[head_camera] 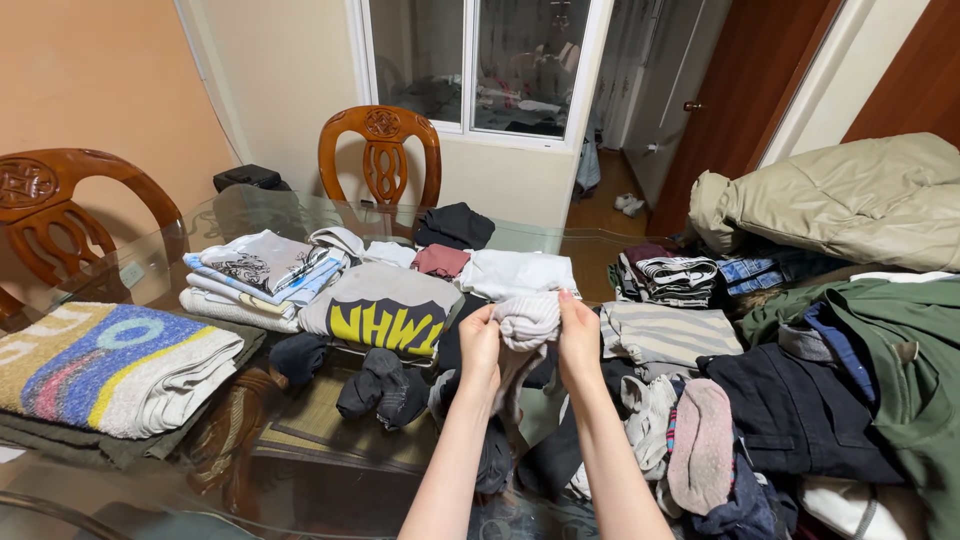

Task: Folding and pairing various socks on a glass table.

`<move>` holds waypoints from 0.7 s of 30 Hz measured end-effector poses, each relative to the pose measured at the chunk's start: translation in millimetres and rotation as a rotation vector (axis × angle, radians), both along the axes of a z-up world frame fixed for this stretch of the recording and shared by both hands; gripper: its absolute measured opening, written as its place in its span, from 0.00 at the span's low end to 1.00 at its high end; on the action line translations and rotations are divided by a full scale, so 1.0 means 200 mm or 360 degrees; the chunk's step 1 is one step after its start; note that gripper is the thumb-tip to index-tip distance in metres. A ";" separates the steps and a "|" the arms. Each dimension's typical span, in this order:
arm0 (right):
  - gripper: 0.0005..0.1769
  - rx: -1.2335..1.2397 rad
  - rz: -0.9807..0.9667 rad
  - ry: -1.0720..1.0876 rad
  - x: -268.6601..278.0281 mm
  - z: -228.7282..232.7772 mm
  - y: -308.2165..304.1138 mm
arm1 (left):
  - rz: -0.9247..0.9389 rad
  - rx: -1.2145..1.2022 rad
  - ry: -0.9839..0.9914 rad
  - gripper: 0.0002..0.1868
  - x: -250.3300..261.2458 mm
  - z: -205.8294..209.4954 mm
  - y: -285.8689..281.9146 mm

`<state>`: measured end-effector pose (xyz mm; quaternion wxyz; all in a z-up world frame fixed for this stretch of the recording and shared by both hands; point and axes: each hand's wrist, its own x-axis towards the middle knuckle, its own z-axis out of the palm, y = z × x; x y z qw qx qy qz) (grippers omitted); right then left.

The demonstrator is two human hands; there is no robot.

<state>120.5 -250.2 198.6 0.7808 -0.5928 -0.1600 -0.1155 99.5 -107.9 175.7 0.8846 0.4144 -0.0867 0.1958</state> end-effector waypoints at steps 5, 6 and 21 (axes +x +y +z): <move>0.23 0.0445 0.0141 0.0327 -0.12 0.13 0.10 | 0.0057 -0.0117 0.0144 0.13 -0.02 -0.02 -0.02; 0.24 0.0377 0.0098 0.0260 -0.10 0.09 0.11 | 0.0015 -0.0261 0.0188 0.13 -0.03 -0.03 -0.02; 0.25 -0.0077 -0.0335 -0.0268 -0.31 0.01 0.21 | 0.0265 -0.0553 -0.0075 0.12 -0.26 -0.11 -0.10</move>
